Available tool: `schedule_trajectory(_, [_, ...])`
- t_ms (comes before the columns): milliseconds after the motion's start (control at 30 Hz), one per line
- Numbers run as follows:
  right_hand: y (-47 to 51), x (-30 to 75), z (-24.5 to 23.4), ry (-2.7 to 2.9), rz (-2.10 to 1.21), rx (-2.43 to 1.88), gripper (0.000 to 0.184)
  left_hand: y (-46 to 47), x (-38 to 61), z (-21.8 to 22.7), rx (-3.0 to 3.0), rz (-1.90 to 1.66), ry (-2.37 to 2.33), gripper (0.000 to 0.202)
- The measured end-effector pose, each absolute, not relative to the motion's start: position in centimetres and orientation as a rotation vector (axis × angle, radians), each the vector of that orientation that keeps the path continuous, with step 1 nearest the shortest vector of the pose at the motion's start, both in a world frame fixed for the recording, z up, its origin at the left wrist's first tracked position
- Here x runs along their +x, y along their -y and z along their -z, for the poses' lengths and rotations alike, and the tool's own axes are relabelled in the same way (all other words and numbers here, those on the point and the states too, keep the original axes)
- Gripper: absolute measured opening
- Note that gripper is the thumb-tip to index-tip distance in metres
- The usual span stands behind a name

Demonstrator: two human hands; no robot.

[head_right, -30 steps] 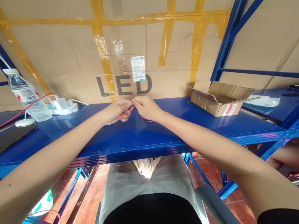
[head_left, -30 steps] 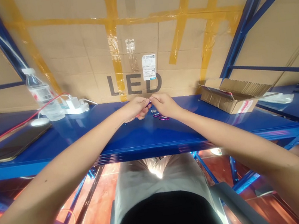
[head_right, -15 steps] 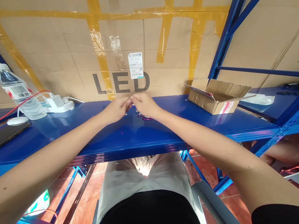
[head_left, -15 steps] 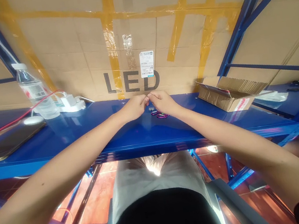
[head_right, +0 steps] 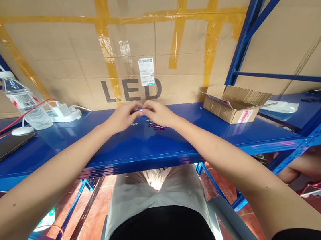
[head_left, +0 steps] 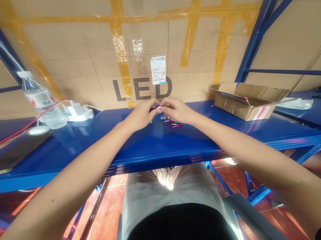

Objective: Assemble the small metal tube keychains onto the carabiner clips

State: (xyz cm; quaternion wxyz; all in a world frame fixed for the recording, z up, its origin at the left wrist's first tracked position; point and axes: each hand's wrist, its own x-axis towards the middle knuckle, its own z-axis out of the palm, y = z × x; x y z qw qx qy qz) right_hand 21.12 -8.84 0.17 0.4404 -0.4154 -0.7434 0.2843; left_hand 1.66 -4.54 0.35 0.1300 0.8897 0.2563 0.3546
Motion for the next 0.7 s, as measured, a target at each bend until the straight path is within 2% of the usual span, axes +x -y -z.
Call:
schedule_trajectory(67, [8.8,21.4,0.0,1.916,-0.572,-1.044,0.008,4.5,1.7,-0.4,2.296,-0.998,-0.762,0.024])
schedule_trajectory(133, [8.8,21.5,0.1,1.958,-0.512,-1.073,0.010,4.5,1.6,-0.6,1.995,-0.942,-0.737,0.029])
schedule_trajectory(267, [8.6,21.8,0.3,1.960,-0.443,-1.133,0.022,4.5,1.2,-1.3,1.591,-0.845,-0.533,0.006])
schedule_trajectory(333, [8.6,21.8,0.3,1.951,-0.437,-1.143,0.023,4.4,1.0,-1.5,1.493,-0.836,-0.467,0.013])
schedule_trajectory(433, [8.7,21.9,0.3,1.935,-0.472,-1.156,0.023,4.4,0.9,-1.7,1.455,-0.838,-0.468,0.022])
schedule_trajectory(600, [8.8,21.9,0.2,1.892,-0.627,-1.164,0.018,4.2,0.9,-1.4,1.712,-0.832,-0.565,0.010])
schedule_trajectory(700, [8.7,21.8,0.2,1.874,-0.737,-1.139,0.019,3.9,1.1,-0.9,1.993,-0.865,-0.678,0.016])
